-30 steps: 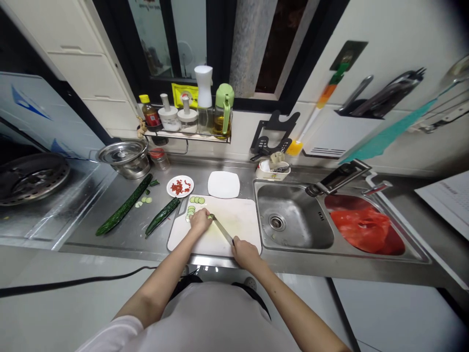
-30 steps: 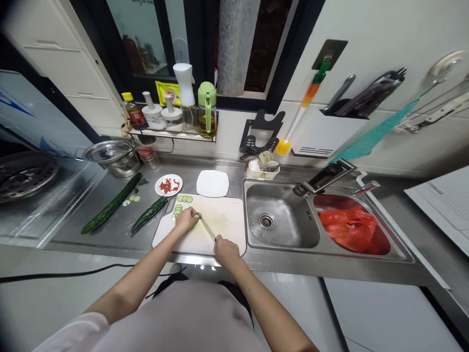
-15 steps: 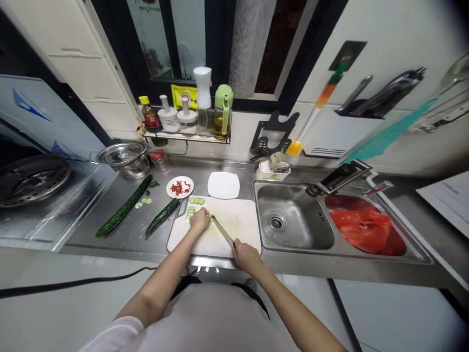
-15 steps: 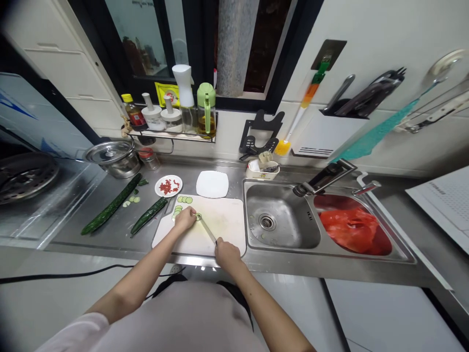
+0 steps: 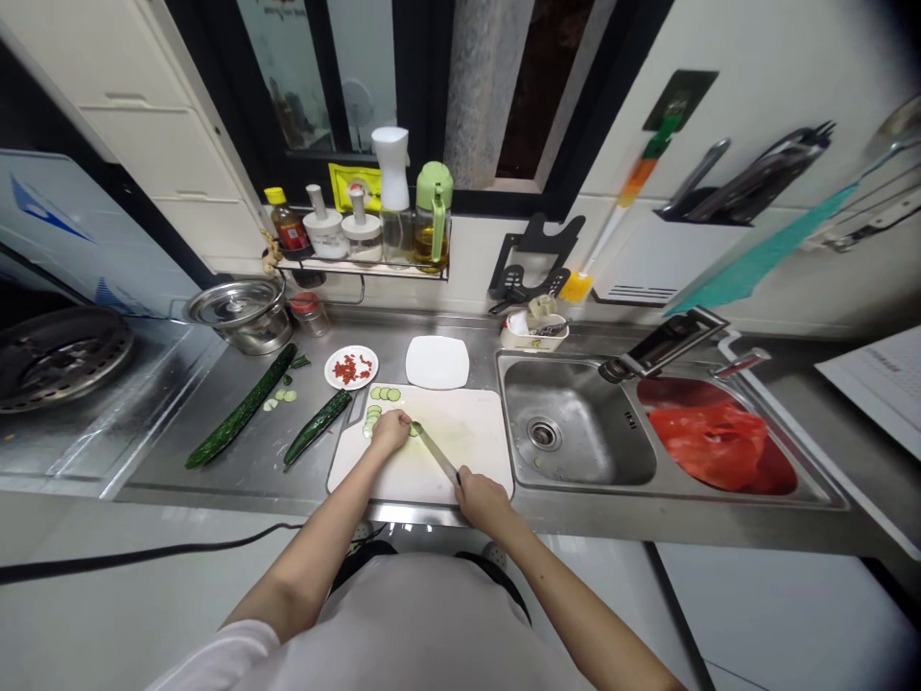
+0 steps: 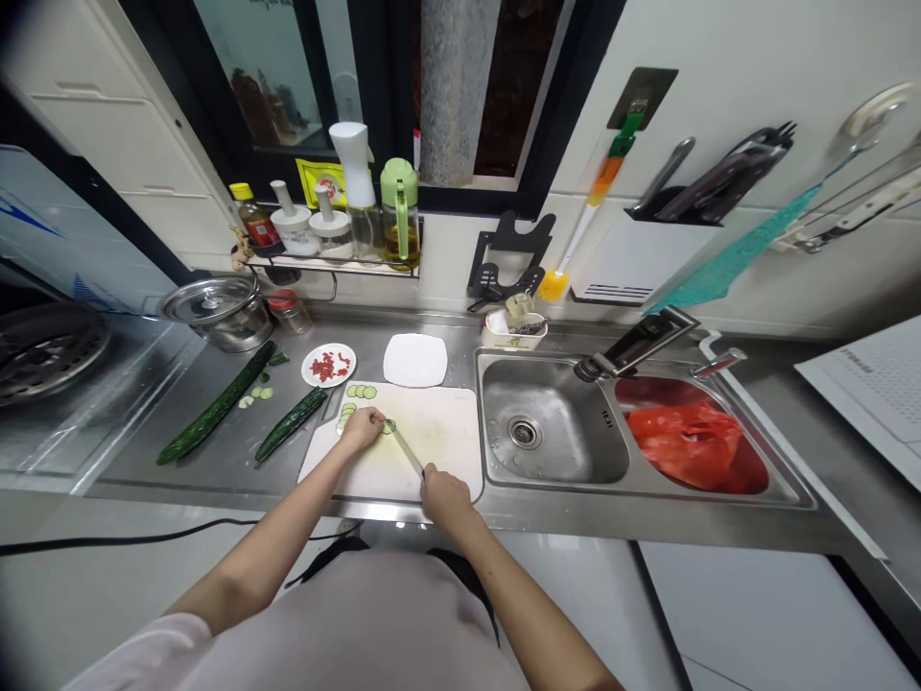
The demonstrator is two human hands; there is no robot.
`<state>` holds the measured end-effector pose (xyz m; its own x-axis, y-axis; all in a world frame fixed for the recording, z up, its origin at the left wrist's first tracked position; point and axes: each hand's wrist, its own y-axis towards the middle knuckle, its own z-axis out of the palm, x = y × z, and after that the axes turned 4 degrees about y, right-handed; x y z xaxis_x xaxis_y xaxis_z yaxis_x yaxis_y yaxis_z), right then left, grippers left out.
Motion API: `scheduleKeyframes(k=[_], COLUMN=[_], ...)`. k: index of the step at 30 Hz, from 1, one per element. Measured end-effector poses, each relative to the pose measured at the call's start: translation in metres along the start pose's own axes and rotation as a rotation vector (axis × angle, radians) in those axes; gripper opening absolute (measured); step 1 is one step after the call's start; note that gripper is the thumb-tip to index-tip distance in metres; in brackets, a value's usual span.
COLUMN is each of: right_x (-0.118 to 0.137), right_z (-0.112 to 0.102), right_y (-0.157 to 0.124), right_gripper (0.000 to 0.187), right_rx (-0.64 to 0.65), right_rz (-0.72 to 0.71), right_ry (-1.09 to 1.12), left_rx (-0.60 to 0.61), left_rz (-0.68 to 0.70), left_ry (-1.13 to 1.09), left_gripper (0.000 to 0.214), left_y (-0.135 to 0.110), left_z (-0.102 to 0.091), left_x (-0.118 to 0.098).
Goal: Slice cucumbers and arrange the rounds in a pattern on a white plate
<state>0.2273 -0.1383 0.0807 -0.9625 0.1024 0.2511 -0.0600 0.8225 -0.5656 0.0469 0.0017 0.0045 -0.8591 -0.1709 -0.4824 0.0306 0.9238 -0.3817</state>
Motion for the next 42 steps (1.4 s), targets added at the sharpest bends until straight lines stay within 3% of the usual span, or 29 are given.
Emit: scheduleKeyframes(k=[19,33,42], right_x=[0.000,-0.035,-0.041], right_z=[-0.005,-0.007,-0.005], right_y=[-0.003,-0.011,-0.004], right_gripper=[0.026,0.026,0.028], right_rx=[0.019,-0.062,-0.080], right_rz=[0.013,0.046,0.075], right_ry=[0.004,0.054,0.088], left_rx=[-0.023,-0.024,-0.059], left_rz=[0.007,-0.002,0.022], left_ry=[0.023,0.052,0.047], left_gripper=[0.022,0.017,0.021], left_y=[-0.003,-0.003,-0.011], left_z=[-0.002,0.003,0.003], left_x=[-0.004,-0.010,-0.015])
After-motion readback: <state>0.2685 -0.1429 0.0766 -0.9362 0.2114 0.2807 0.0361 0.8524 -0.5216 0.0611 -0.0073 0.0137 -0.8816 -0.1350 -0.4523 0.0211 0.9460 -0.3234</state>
